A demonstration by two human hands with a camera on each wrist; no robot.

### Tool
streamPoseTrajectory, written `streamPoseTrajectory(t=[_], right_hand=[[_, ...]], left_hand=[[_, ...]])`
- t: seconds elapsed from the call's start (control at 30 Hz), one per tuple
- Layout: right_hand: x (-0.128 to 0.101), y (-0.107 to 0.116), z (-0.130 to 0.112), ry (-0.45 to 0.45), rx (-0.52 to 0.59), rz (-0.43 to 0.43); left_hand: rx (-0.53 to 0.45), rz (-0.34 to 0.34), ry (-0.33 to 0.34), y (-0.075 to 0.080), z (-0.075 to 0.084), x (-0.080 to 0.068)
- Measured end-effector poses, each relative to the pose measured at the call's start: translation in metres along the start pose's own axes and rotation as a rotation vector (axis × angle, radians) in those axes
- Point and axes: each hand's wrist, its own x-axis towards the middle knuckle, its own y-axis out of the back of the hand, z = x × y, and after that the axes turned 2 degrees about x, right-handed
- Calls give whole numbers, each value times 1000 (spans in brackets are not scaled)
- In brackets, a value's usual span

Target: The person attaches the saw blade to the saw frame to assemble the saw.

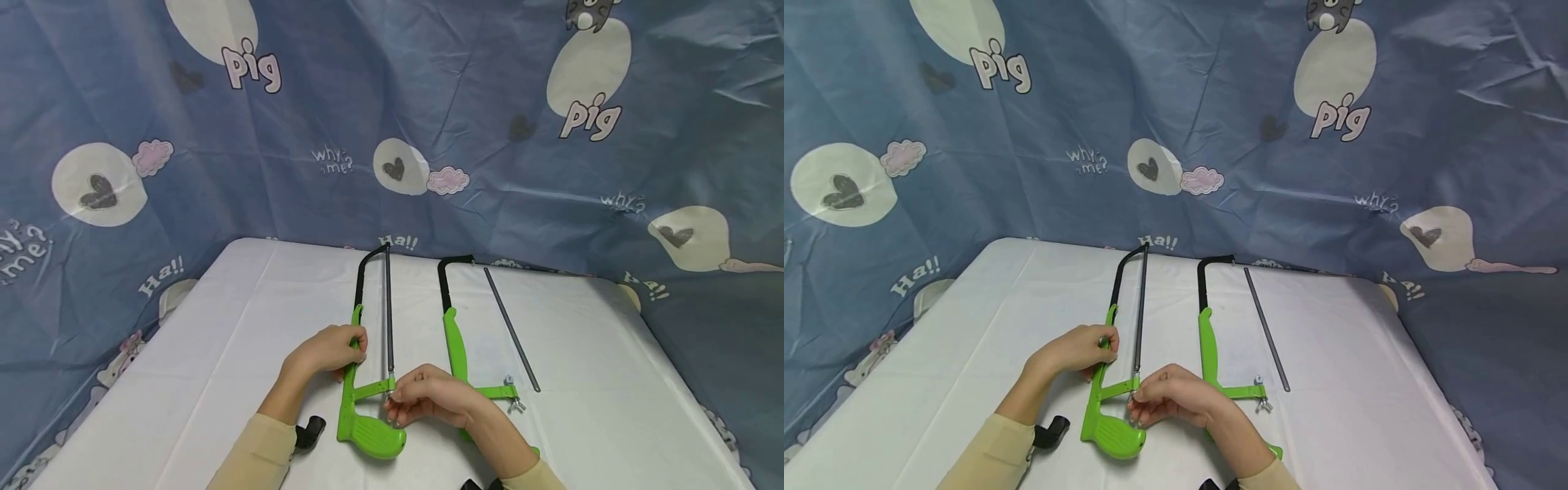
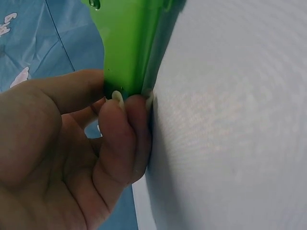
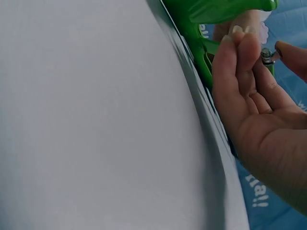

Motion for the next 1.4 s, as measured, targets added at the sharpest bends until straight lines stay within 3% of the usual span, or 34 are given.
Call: streamPoseTrajectory(t=[0.33, 0.7, 0.87, 1.3, 1.4], right_hand=[[2, 0, 5, -25, 132, -52], [1, 2, 8, -31, 194, -123], [0, 3, 8, -20, 143, -141], [0, 2, 6, -14, 38, -74], [-2, 0, 2, -31, -31, -27]], left_hand=[[6, -3, -5, 1, 0, 0], [0, -2, 1, 1, 1, -1], [8, -2, 3, 1, 2, -2], [-12, -2, 8, 1, 5, -3], [-11, 0, 3, 1, 4, -3]])
